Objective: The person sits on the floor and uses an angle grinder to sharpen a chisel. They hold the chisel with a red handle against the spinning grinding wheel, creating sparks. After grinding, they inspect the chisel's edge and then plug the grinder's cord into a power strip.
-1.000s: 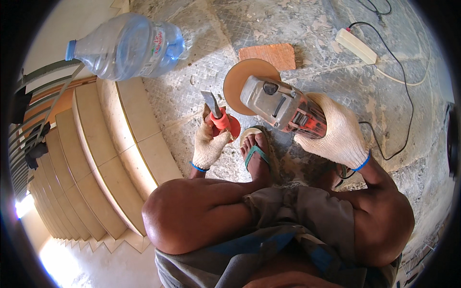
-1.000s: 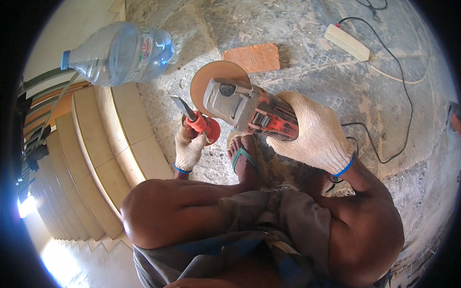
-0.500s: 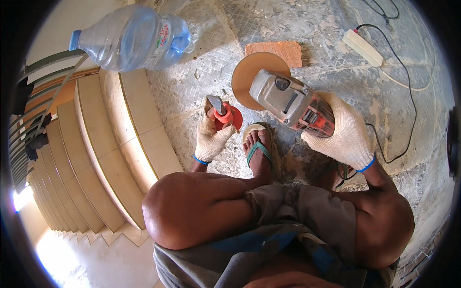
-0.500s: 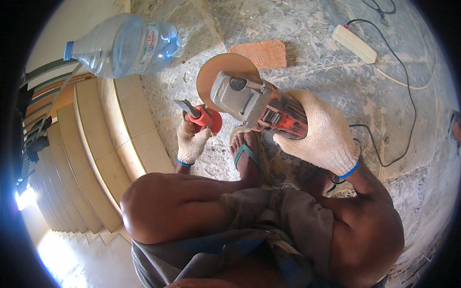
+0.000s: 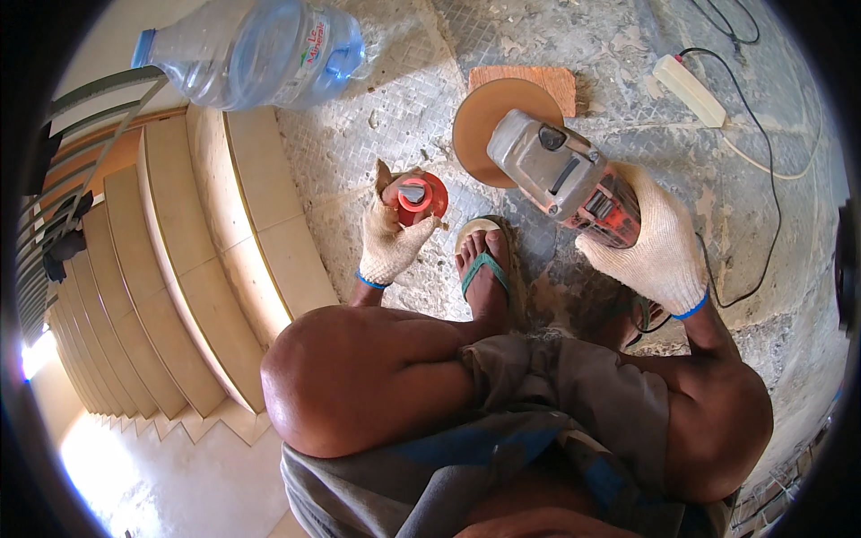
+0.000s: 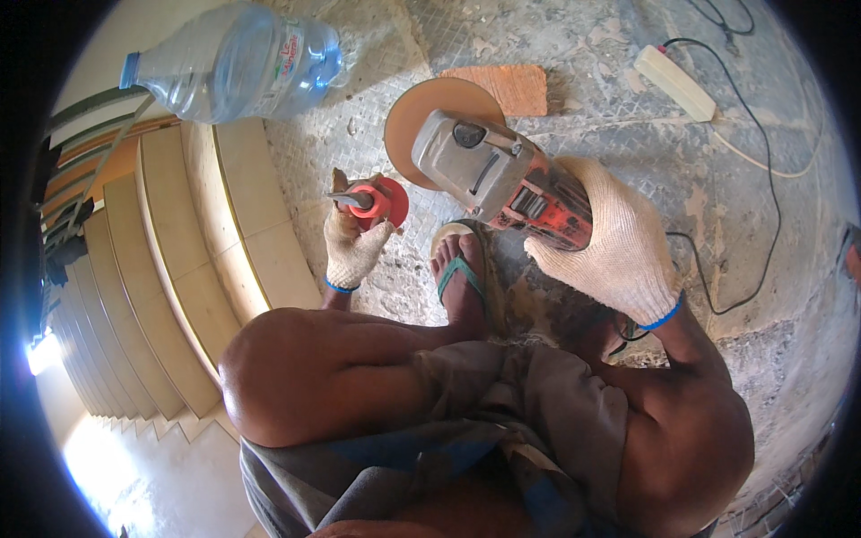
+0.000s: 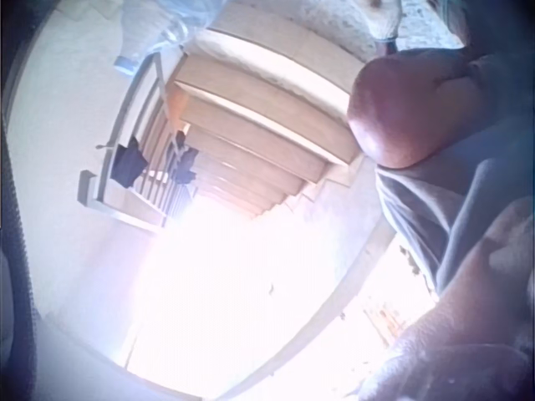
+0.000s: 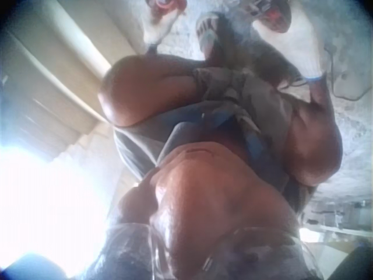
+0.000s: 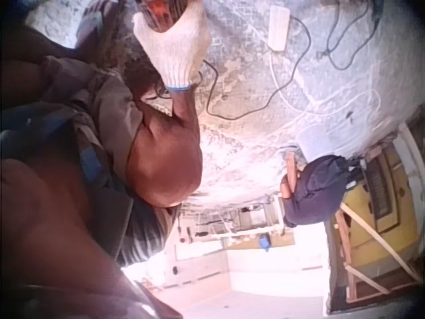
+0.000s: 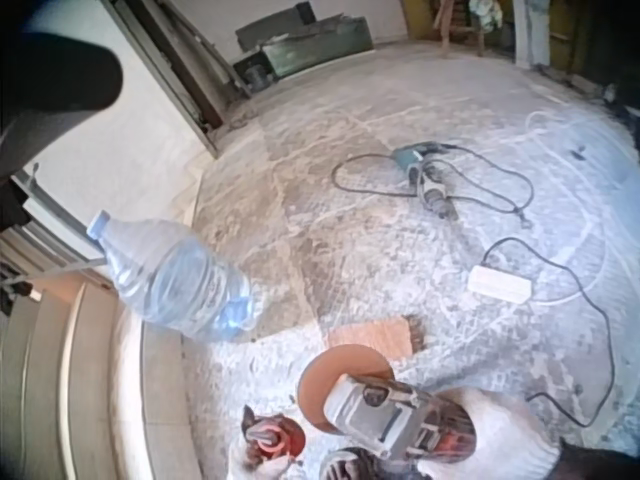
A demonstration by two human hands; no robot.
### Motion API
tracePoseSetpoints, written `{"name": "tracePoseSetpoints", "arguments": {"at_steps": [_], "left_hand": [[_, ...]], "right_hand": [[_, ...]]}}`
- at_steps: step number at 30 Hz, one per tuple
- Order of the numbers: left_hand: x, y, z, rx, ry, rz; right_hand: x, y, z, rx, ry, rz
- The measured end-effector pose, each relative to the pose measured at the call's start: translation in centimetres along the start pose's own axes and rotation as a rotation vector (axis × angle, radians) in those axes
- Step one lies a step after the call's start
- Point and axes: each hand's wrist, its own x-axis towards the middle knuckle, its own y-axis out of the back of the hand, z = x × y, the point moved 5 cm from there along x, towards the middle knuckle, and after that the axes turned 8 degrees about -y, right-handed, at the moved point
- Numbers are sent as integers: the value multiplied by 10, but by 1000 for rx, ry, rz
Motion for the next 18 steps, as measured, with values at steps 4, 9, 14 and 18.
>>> {"name": "tracePoseSetpoints", "arguments": {"at_steps": [4,9,14,18], "left_hand": [[2,6,-1,109,-59,9],[3,10,6,144,-143,35],[7,20,10,82,-84,172],[7,24,12,-34,-66,250]], "right_hand": [[1,1,1,1,11,1],[2,2,0,12,17,45],[2,1,-2,34,8,35],[2,1,0,25,-25,12]]}}
